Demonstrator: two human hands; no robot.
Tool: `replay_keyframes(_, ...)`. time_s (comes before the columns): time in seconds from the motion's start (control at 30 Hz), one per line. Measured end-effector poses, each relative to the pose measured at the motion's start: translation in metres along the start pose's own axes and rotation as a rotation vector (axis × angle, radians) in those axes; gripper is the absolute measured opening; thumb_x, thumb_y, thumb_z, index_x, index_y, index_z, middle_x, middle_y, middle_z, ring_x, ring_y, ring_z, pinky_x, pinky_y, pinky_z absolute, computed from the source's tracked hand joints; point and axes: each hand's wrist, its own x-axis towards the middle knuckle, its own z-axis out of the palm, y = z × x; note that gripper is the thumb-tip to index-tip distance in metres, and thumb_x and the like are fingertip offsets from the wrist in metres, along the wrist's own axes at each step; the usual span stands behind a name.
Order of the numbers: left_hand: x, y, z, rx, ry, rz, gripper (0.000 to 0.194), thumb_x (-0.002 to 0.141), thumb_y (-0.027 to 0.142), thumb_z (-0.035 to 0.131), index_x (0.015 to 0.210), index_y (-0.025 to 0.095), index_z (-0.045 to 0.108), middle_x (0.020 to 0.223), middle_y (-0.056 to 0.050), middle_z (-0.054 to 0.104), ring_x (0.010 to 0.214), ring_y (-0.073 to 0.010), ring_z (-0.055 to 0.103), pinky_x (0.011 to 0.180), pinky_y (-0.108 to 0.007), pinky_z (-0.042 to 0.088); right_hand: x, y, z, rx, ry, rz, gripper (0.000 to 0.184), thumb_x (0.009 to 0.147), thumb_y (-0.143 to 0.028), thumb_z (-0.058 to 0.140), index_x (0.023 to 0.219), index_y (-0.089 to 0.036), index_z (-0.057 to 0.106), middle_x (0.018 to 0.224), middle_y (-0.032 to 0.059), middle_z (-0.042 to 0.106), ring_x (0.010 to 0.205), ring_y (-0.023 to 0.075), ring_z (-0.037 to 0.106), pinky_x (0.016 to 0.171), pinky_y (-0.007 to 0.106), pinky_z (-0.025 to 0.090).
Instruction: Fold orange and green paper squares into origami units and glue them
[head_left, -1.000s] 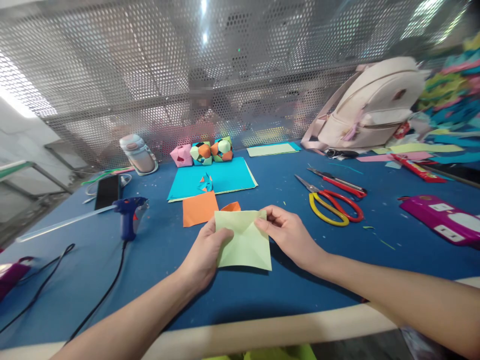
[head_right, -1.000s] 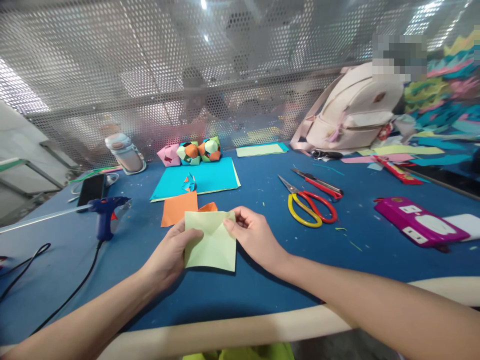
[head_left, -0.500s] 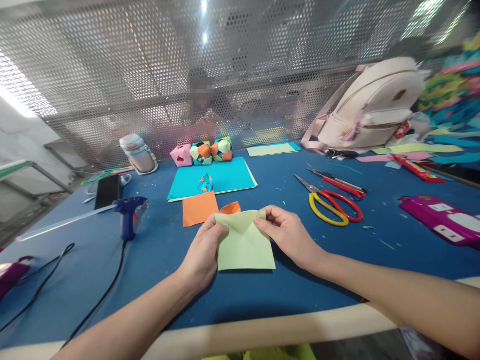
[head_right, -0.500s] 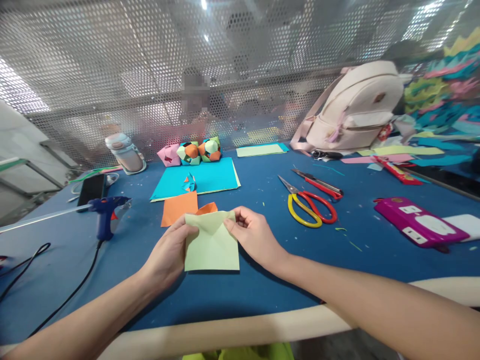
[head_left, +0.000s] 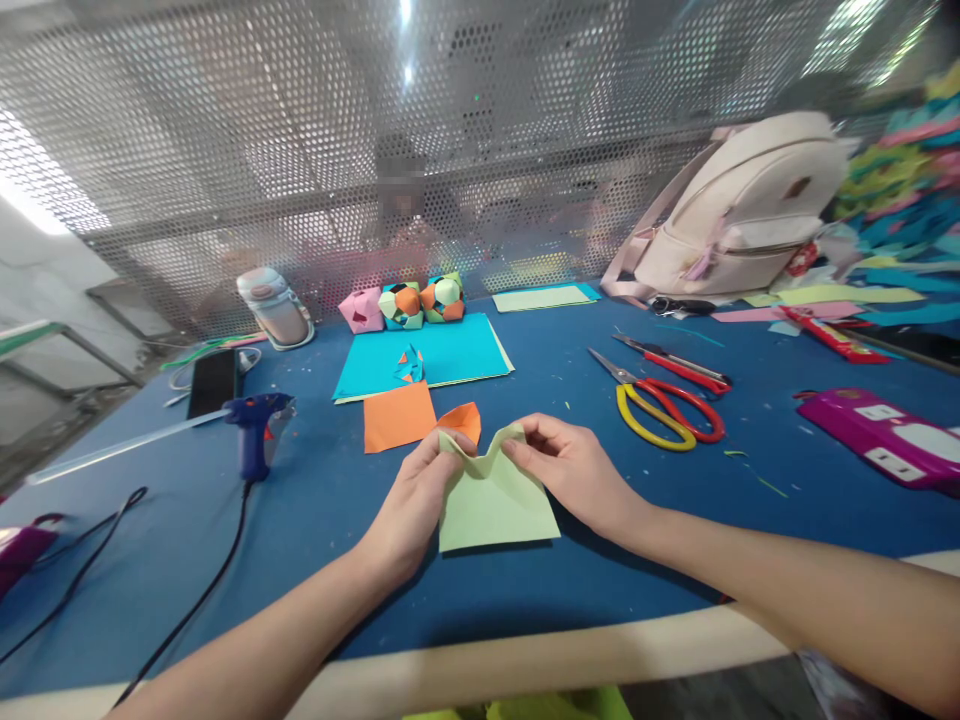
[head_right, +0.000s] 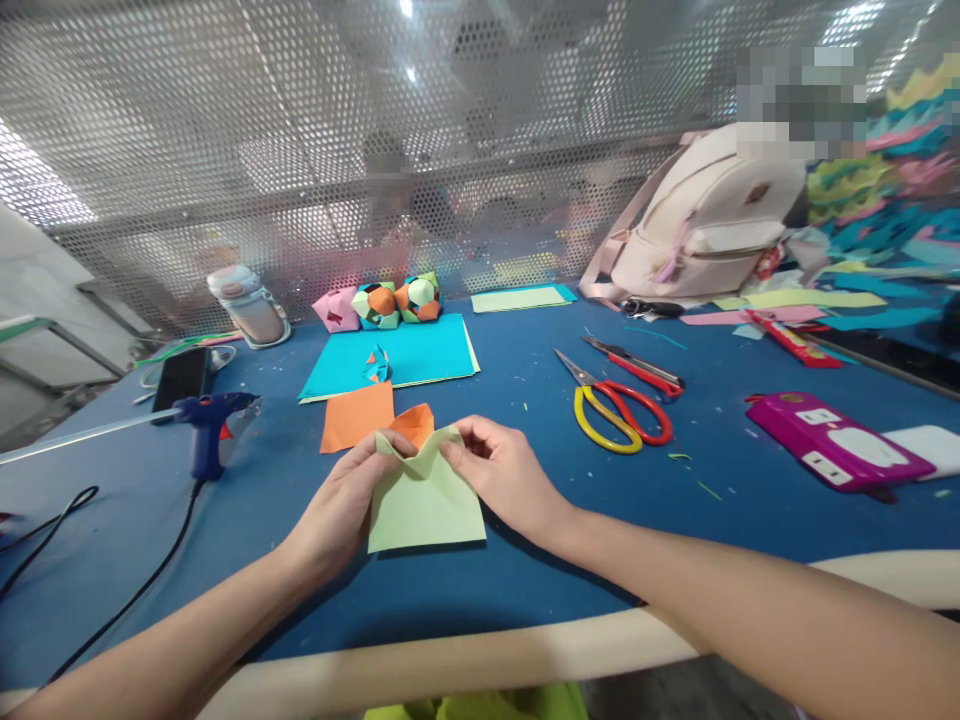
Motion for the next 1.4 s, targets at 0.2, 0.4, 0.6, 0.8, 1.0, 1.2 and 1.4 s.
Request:
replay_keyframes(0.2, -0.004, 0.004, 0.002, 0.191, -0.015, 0.133, 0.015, 0.080, 0.027, 0.051, 0.084, 0.020, 0.064, 0.085, 0.000, 0.062, 0.074, -0.0142, 0.052, 0.065, -0.021, 0.039, 0.000, -0.003, 0.001, 0.039, 0.021, -0.015, 0.031, 0.075, -0.048, 0.063, 0.080, -0.018, 0.057, 0.069, 0.0001, 0.057, 0.060, 0.0115, 0.052, 0.053, 0.023, 0.045)
replay_keyframes(0.4, -0.007, 0.006, 0.003, 0.322, -0.081, 0.183, 0.024, 0.087, 0.034, 0.048, 0.094, 0.020, 0.066, 0.094, -0.002, 0.064, 0.079, -0.0163, 0.053, 0.067, -0.022, 0.040, 0.000, -0.006, 0.003, 0.011, 0.060, -0.010, 0.034, 0.068, -0.048, 0.070, 0.071, -0.018, 0.055, 0.062, -0.0019, 0.054, 0.055, 0.0098, 0.047, 0.049, 0.022, 0.041)
replay_keyframes(0.6, -0.009, 0.006, 0.005, 0.351, -0.124, 0.244, 0.027, 0.088, 0.035, 0.047, 0.100, 0.018, 0.064, 0.088, -0.004, 0.063, 0.078, -0.0172, 0.053, 0.066, -0.023, 0.041, -0.001, -0.007, 0.002, -0.015, 0.033, -0.047, 0.029, 0.071, -0.046, 0.067, 0.070, -0.018, 0.060, 0.065, -0.0001, 0.059, 0.057, 0.0109, 0.050, 0.052, 0.023, 0.043)
replay_keyframes(0.8, -0.008, 0.005, 0.007, 0.389, -0.114, 0.315, 0.020, 0.085, 0.033, 0.050, 0.075, 0.018, 0.060, 0.073, 0.000, 0.054, 0.068, -0.0137, 0.047, 0.059, -0.020, 0.037, -0.002, -0.008, 0.003, -0.013, 0.010, -0.101, 0.030, 0.074, -0.047, 0.066, 0.069, -0.018, 0.062, 0.064, 0.0003, 0.059, 0.059, 0.0119, 0.051, 0.053, 0.024, 0.044)
replay_keyframes(1.0, -0.008, 0.007, 0.010, 0.428, -0.103, 0.317, 0.022, 0.085, 0.032, 0.050, 0.069, 0.018, 0.053, 0.067, 0.002, 0.047, 0.063, -0.0119, 0.042, 0.055, -0.020, 0.034, -0.003, -0.010, 0.002, -0.001, -0.010, -0.126, 0.029, 0.075, -0.045, 0.066, 0.069, -0.017, 0.062, 0.065, 0.0000, 0.058, 0.060, 0.0115, 0.050, 0.053, 0.024, 0.043)
replay_keyframes(1.2, -0.010, 0.008, 0.010, 0.426, -0.102, 0.299, 0.020, 0.085, 0.031, 0.049, 0.070, 0.017, 0.052, 0.067, 0.002, 0.048, 0.063, -0.0117, 0.042, 0.055, -0.020, 0.034, -0.004, -0.010, 0.001, -0.005, -0.031, -0.130, 0.026, 0.077, -0.043, 0.065, 0.071, -0.018, 0.063, 0.067, -0.0002, 0.058, 0.062, 0.0116, 0.051, 0.056, 0.024, 0.042)
replay_keyframes(1.4, -0.009, 0.008, 0.011, 0.406, -0.099, 0.270, 0.022, 0.084, 0.034, 0.049, 0.070, 0.017, 0.050, 0.065, 0.003, 0.046, 0.061, -0.0110, 0.041, 0.054, -0.020, 0.033, -0.004, -0.013, 0.002, -0.007, -0.045, -0.147, 0.026, 0.079, -0.042, 0.063, 0.071, -0.017, 0.063, 0.068, -0.0003, 0.058, 0.063, 0.0114, 0.052, 0.057, 0.023, 0.042)
